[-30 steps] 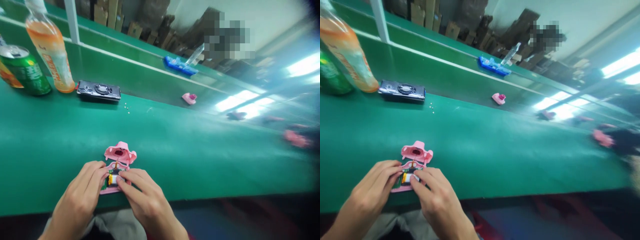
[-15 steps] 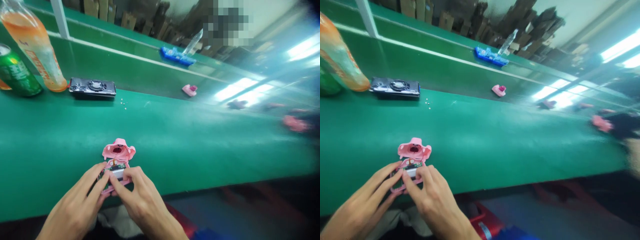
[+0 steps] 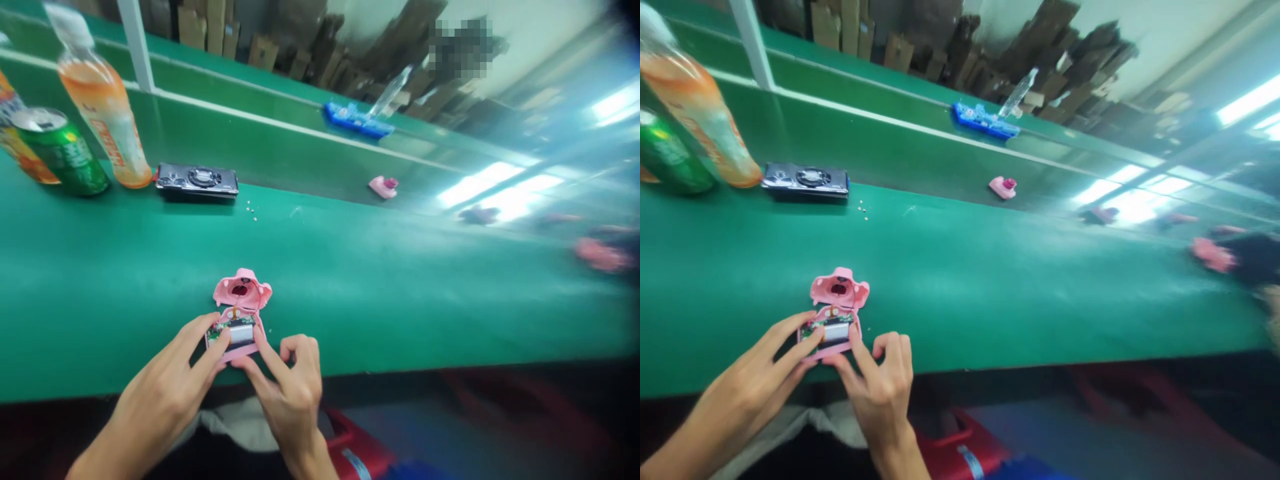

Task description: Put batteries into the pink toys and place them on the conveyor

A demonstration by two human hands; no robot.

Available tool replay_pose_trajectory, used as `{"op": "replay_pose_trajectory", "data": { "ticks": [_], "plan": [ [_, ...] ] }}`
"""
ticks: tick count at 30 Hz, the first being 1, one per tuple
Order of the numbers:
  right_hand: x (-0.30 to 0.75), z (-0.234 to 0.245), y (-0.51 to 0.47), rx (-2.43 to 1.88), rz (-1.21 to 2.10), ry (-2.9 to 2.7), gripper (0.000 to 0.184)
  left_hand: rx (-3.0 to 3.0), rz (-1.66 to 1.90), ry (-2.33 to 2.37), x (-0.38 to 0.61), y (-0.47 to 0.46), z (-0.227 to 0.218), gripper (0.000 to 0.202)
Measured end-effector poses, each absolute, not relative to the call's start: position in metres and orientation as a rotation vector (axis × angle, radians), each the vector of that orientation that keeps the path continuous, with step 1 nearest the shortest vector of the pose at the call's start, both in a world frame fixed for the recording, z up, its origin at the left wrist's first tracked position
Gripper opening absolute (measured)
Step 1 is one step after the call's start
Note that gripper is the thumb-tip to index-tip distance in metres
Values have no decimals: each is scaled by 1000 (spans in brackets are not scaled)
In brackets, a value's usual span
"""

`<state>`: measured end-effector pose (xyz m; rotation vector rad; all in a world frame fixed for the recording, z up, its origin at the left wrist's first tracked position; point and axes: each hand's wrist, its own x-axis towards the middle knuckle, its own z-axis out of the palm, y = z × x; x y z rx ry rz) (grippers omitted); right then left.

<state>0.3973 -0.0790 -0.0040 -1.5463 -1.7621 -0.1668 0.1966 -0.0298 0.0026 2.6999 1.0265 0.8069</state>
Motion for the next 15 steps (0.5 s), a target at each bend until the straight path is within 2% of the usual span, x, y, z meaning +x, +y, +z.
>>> {"op": "replay_pose_trajectory", "data": {
  "ticks": [2,5,6,9,10,11,13,15],
  "plan": [
    [405,5,-73,-1590,-103,-1643,60,2679,830,1015,196,-31,1,39],
    [418,43,-30,-1862,302,-1618,109,2663,877,987,193,-31,-1,40],
    [421,61,-6,-1920,448,-1686,110,2649,885,986,192,-30,-2,40],
    [417,106,70,-1995,808,-1923,83,2598,910,968,190,-28,-3,36],
    [410,115,92,-2131,1201,-2222,82,2591,924,949,190,-27,-3,35],
    [402,122,109,-2177,1315,-2300,72,2591,941,930,189,-25,-3,34],
    [381,128,130,-2270,1457,-2427,63,2610,967,893,189,-23,-4,35],
    [363,128,134,-2309,1429,-2456,58,2610,992,880,188,-21,-4,36]
  ]
}}
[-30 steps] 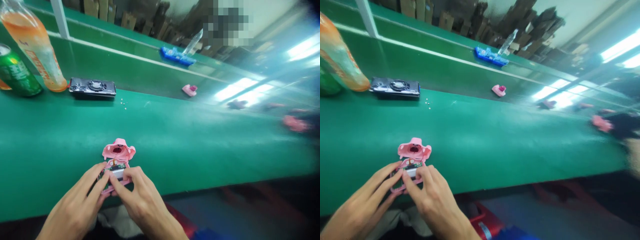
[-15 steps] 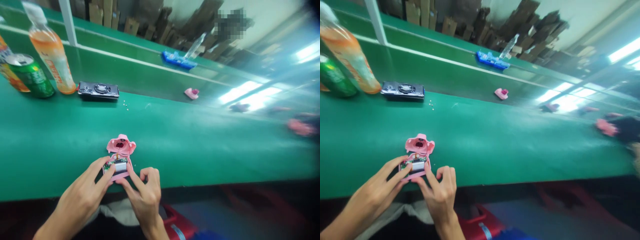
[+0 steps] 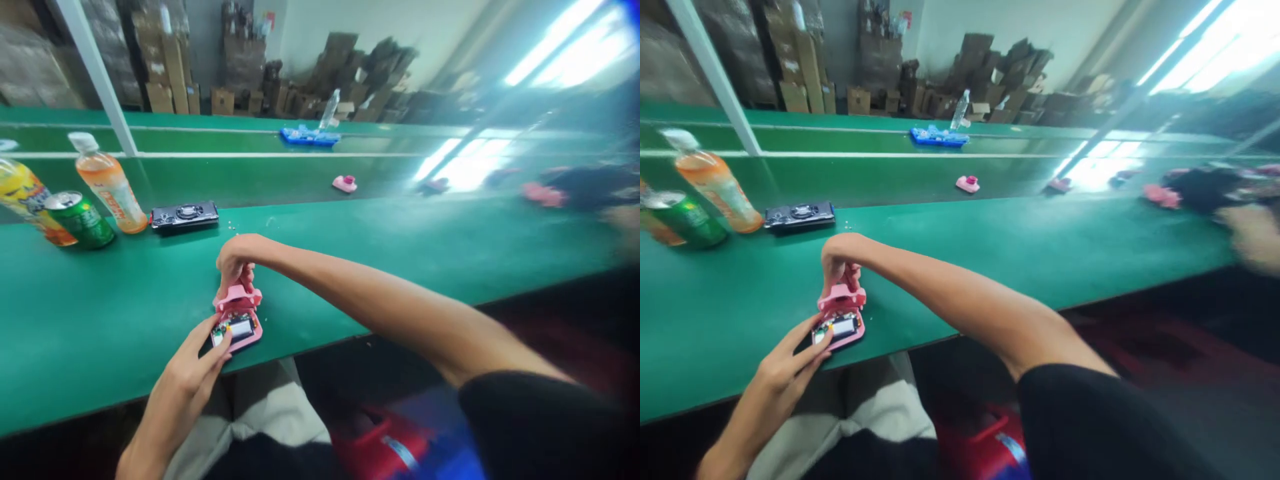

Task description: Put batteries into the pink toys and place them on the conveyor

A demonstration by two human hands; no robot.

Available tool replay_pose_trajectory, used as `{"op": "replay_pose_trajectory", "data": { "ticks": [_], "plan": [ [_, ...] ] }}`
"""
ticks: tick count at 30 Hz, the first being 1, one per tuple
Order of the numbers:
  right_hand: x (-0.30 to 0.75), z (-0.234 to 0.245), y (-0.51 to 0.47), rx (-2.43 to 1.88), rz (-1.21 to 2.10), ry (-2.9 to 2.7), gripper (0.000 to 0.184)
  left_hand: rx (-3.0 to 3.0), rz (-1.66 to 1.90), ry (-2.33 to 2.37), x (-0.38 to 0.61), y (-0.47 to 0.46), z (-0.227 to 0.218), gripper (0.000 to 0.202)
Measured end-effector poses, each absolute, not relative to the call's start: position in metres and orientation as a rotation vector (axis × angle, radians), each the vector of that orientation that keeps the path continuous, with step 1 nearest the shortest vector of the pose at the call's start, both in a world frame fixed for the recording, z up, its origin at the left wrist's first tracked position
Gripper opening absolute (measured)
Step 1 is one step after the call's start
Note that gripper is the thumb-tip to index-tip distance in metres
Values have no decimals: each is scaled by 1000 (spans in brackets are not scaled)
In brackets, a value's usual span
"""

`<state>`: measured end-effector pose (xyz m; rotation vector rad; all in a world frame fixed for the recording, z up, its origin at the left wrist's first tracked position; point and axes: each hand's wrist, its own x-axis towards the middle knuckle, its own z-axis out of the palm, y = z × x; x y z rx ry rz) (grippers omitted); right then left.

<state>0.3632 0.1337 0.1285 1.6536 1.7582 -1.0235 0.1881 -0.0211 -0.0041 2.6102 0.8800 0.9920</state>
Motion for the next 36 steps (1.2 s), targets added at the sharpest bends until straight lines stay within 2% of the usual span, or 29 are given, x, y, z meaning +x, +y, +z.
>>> {"op": "replay_pose_trajectory", "data": {
  "ticks": [5,9,11,14,18,21,26,31,36],
  "plan": [
    [362,142,114,1528,-963,1877,30,2519,1019,905,188,-20,-4,29],
    [388,154,91,1190,-803,2436,5,2286,1027,993,185,-23,2,20],
    [401,154,79,1102,-770,2719,17,2095,1082,988,182,-24,5,19],
    [411,154,65,1057,-883,3000,27,1778,1236,965,181,-26,9,31],
    [411,160,57,922,-1122,3142,29,1350,1448,1017,191,-26,11,44],
    [404,168,57,825,-1164,3136,29,1085,1501,1034,202,-24,14,55],
    [391,181,59,777,-1067,3106,31,1067,1444,1039,212,-20,18,70],
    [384,190,59,784,-900,3070,28,1126,1489,1048,216,-16,24,70],
    [383,195,67,760,-901,3062,28,1120,1489,999,216,-13,38,65]
  ]
}}
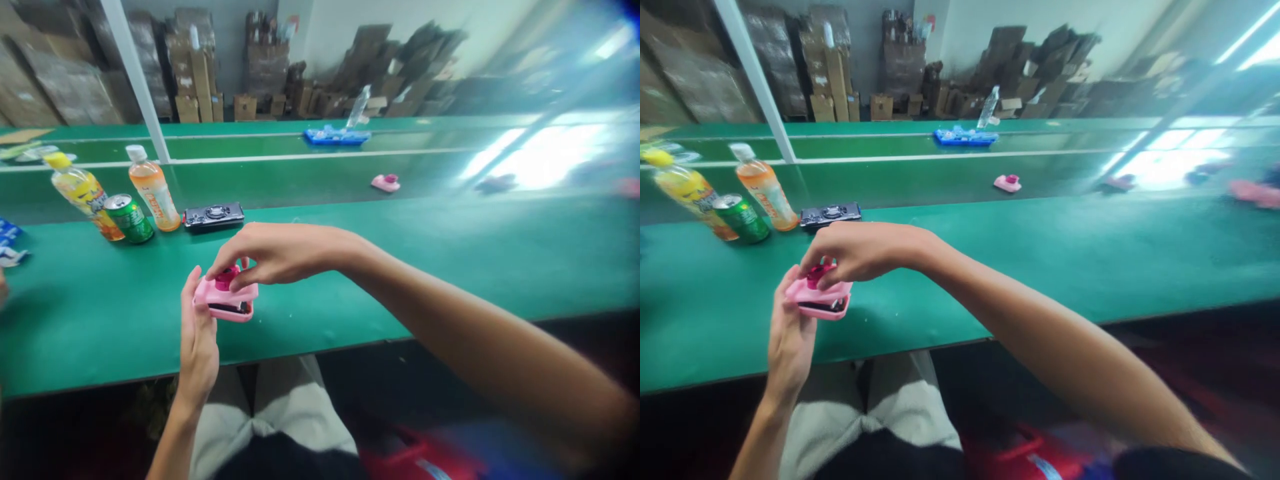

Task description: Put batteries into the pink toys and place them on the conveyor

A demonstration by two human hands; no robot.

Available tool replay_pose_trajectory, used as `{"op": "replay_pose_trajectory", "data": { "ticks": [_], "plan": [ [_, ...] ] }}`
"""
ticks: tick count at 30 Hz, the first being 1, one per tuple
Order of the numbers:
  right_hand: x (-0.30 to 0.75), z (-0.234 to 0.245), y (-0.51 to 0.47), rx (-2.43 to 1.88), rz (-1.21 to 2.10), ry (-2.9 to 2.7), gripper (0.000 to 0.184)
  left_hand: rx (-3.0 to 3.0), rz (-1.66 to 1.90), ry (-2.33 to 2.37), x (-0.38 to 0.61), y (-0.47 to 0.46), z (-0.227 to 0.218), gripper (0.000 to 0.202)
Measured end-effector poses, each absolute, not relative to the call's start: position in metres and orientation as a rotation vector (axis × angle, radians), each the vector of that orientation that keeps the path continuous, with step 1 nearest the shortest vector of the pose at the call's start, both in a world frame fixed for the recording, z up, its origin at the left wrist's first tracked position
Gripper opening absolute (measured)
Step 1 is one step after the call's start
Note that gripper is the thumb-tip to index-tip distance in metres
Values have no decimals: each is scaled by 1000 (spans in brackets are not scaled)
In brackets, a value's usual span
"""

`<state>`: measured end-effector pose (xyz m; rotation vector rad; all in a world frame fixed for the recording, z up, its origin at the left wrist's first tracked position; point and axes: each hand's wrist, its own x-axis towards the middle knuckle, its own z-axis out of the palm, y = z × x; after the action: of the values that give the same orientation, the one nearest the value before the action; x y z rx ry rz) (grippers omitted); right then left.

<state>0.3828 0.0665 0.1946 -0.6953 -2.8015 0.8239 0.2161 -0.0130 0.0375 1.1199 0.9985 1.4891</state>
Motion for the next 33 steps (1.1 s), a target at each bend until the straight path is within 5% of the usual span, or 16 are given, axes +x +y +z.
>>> {"op": "replay_pose_trajectory", "data": {
  "ticks": [6,10,20,25,29,33],
  "plan": [
    [377,184,69,-911,712,-2586,18,966,1585,757,226,-1,46,42],
    [374,157,42,-1220,619,-2117,35,747,1728,655,240,4,60,34],
    [363,78,18,-1078,351,-1785,13,660,1791,753,251,15,51,28],
    [361,56,23,-1019,477,-1609,9,648,1749,788,254,16,37,32],
    [358,43,24,-994,614,-1453,14,699,1673,813,248,18,30,38],
    [356,40,25,-998,813,-1253,39,730,1622,838,242,19,26,37]
  ]
}}
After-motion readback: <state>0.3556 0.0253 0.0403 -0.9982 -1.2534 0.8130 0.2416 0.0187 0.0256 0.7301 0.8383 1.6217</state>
